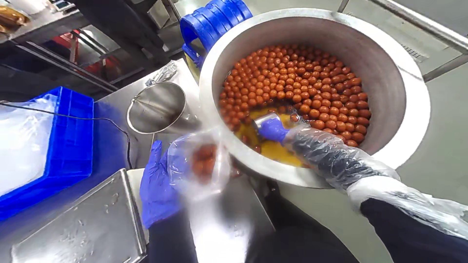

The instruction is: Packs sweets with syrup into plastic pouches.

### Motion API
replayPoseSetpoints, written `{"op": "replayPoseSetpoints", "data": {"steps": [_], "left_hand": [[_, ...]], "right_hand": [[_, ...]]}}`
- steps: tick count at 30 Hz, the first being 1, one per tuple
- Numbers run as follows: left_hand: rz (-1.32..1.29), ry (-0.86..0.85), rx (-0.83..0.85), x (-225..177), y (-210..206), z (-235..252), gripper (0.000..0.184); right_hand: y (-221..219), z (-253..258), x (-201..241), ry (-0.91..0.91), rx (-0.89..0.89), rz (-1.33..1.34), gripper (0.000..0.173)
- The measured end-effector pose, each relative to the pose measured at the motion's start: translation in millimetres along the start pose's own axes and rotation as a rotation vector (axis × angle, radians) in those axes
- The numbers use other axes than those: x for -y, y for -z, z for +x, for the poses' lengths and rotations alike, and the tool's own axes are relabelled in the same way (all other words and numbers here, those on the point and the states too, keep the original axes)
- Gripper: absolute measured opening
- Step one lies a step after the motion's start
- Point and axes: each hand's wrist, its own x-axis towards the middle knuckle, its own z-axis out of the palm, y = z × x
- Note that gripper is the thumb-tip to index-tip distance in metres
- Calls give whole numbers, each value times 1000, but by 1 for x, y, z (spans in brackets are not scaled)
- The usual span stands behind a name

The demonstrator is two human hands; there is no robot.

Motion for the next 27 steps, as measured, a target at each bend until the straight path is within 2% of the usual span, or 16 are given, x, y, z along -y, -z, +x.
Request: {"op": "replayPoseSetpoints", "data": {"steps": [11,19,21,27], "left_hand": [[6,-31,-43,0,-5,-3,55],[1,-25,-37,1,-1,-1,57],[-8,-26,-35,1,-2,-1,56],[-36,10,-50,1,0,0,59]], "right_hand": [[-9,6,-9,-28,22,-42,36],[-7,11,-19,-71,54,21,43],[-2,11,-26,-99,42,136,43],[0,5,-58,-127,-115,788,26]]}}
